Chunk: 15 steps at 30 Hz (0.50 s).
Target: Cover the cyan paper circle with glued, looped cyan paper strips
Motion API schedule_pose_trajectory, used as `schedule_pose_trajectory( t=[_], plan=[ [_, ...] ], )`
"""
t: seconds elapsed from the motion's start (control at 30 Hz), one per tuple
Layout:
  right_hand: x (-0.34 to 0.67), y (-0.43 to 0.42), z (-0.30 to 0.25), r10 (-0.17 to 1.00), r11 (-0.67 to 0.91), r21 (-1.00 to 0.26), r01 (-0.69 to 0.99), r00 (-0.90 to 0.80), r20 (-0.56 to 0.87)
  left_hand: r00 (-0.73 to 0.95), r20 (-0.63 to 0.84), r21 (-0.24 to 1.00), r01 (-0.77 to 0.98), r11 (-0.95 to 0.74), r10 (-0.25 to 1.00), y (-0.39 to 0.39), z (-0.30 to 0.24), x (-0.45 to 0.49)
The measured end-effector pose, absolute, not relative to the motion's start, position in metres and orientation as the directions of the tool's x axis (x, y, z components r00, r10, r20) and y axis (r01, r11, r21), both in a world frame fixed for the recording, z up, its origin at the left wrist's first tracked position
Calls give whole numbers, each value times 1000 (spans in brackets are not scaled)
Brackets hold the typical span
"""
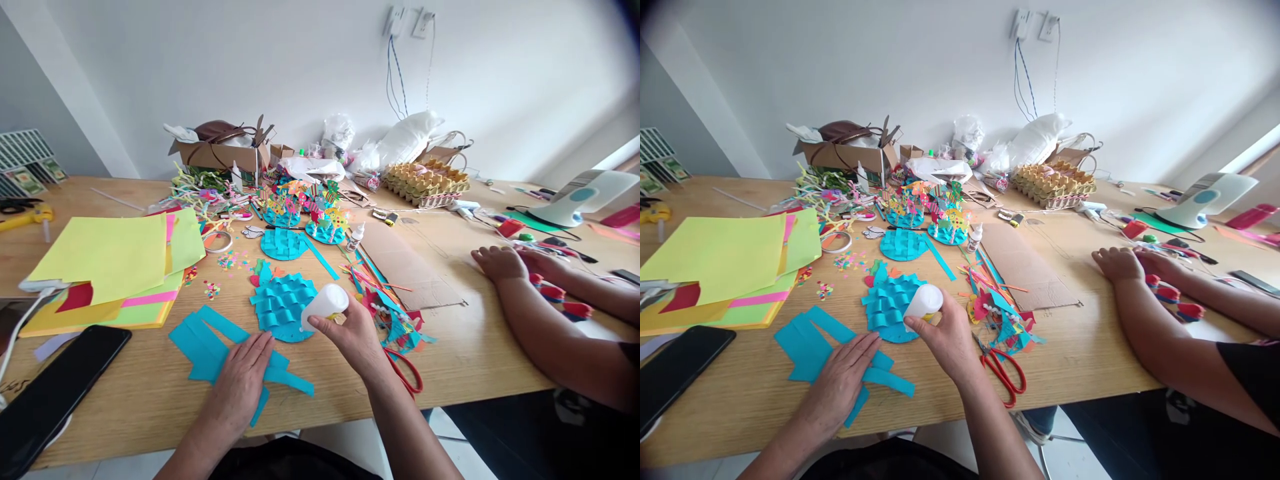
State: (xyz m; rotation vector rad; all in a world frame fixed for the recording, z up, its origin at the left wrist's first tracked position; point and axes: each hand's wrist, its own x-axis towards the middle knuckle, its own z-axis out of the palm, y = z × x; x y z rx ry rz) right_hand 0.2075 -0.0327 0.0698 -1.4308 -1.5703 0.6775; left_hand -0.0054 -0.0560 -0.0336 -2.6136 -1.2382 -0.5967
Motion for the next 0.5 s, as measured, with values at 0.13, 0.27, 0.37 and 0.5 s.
schedule_pose_trajectory(
  t=[0.13, 0.27, 0.37, 0.5],
  plan=[
    [209, -31, 67, 966, 196, -841, 504, 46, 253, 557, 433, 0, 786, -618, 709, -56, -37, -6],
    [209, -30, 66, 975, 174, -839, 516, 27, 219, 553, 425, -3, 793, -610, 717, -56, -39, -6],
    [208, -29, 66, 978, 176, -848, 499, 10, 209, 554, 417, 5, 791, -611, 721, -56, -37, -6],
    [208, -27, 65, 978, 179, -842, 509, 2, 210, 552, 415, 7, 793, -610, 723, -57, -38, -5]
  ],
)
